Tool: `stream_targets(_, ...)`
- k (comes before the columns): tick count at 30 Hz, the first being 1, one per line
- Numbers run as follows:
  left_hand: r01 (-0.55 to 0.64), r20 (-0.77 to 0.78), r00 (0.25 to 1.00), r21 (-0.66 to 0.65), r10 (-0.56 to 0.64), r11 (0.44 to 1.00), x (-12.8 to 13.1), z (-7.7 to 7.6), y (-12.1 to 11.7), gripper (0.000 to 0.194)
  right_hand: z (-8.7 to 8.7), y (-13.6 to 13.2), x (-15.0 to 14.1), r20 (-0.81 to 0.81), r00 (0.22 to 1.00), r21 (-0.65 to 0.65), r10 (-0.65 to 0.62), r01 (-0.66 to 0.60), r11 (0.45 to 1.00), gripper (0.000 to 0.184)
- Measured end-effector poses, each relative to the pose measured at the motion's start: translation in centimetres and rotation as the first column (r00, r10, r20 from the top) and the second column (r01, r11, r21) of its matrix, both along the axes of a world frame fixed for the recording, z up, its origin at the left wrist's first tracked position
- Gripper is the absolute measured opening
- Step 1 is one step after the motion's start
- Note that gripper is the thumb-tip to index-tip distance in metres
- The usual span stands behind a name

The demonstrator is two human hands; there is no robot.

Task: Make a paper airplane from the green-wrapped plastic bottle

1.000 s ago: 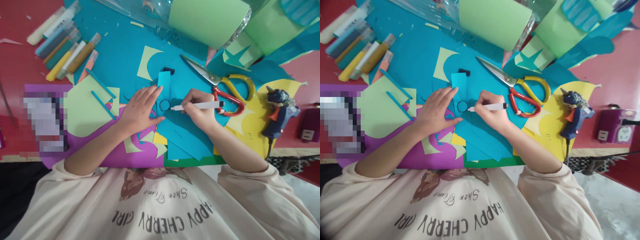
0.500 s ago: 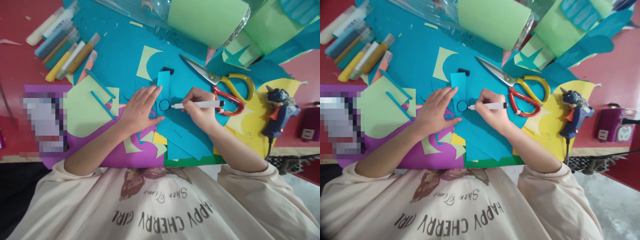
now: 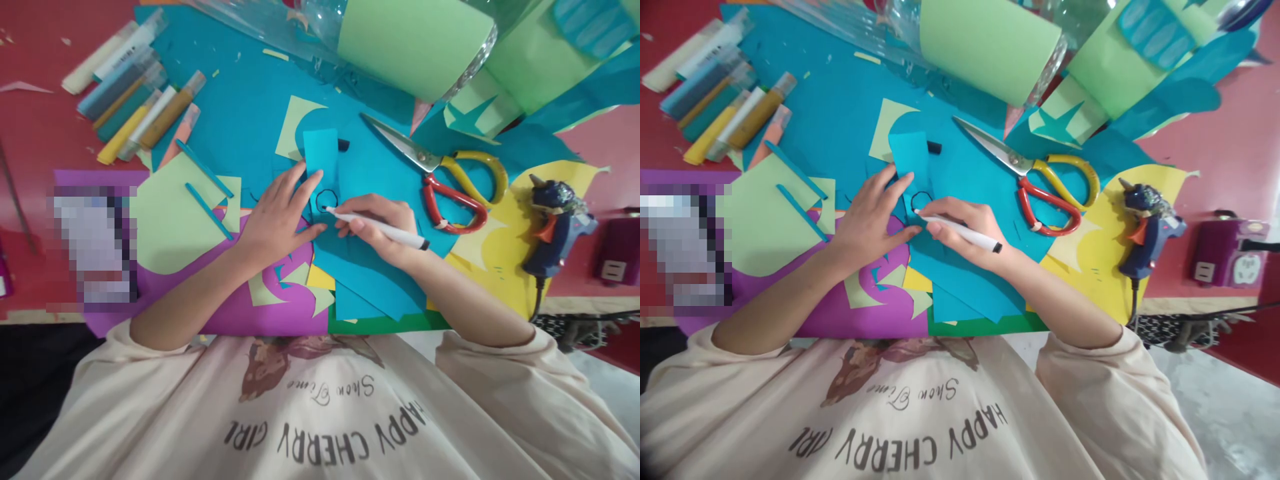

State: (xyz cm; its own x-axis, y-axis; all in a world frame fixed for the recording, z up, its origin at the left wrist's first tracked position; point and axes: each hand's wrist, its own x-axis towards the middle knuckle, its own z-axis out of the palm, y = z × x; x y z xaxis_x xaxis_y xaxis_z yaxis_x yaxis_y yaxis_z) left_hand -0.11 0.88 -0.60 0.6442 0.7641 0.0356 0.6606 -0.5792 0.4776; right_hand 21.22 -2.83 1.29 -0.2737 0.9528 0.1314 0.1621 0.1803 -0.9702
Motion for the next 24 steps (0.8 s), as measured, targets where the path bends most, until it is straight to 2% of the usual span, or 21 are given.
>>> stream_targets(2, 0.017, 0.013, 1.0, -0.003, -0.017, 1.0, -0.13, -0.04, 0.03, 0.073, 0.03, -0.21, 0.0, 0.073, 0.996, -0.006, 0.048, -0.048, 0.999, 0.041)
stream_targets(4, 0.052, 0.016, 0.999, -0.005, -0.052, 0.999, -0.3, 0.01, 0.07, 0.076, -0.01, -0.34, 0.02, 0.065, 0.997, -0.015, 0.033, -0.032, 0.999, 0.041)
stream_targets(8, 0.109, 0.001, 0.994, -0.012, -0.109, 0.994, -0.53, 0.18, 0.14, 0.085, -0.13, -0.35, 0.01, -0.098, 0.989, -0.034, -0.108, 0.105, 0.994, 0.033)
stream_targets(12, 0.087, -0.01, 0.996, -0.022, -0.087, 0.996, -0.43, 0.23, 0.14, 0.082, -0.16, -0.04, -0.1, -0.174, 0.962, -0.082, -0.21, 0.199, 0.977, 0.028)
stream_targets(16, 0.081, -0.002, 0.997, -0.008, -0.081, 0.997, -0.28, 0.12, 0.15, 0.079, -0.35, -0.03, -0.27, -0.103, 0.975, -0.09, -0.198, 0.189, 0.978, 0.024)
stream_targets(21, 0.09, 0.001, 0.996, 0.011, -0.09, 0.996, -0.24, 0.03, 0.11, 0.078, -0.75, -0.36, -0.22, 0.081, 0.985, -0.036, -0.152, 0.156, 0.987, 0.023)
stream_targets(24, 0.078, -0.002, 0.997, 0.005, -0.078, 0.997, -0.21, 0.11, 0.02, 0.075, -0.86, -0.33, -0.19, 0.108, 0.981, -0.01, -0.161, 0.163, 0.987, 0.018)
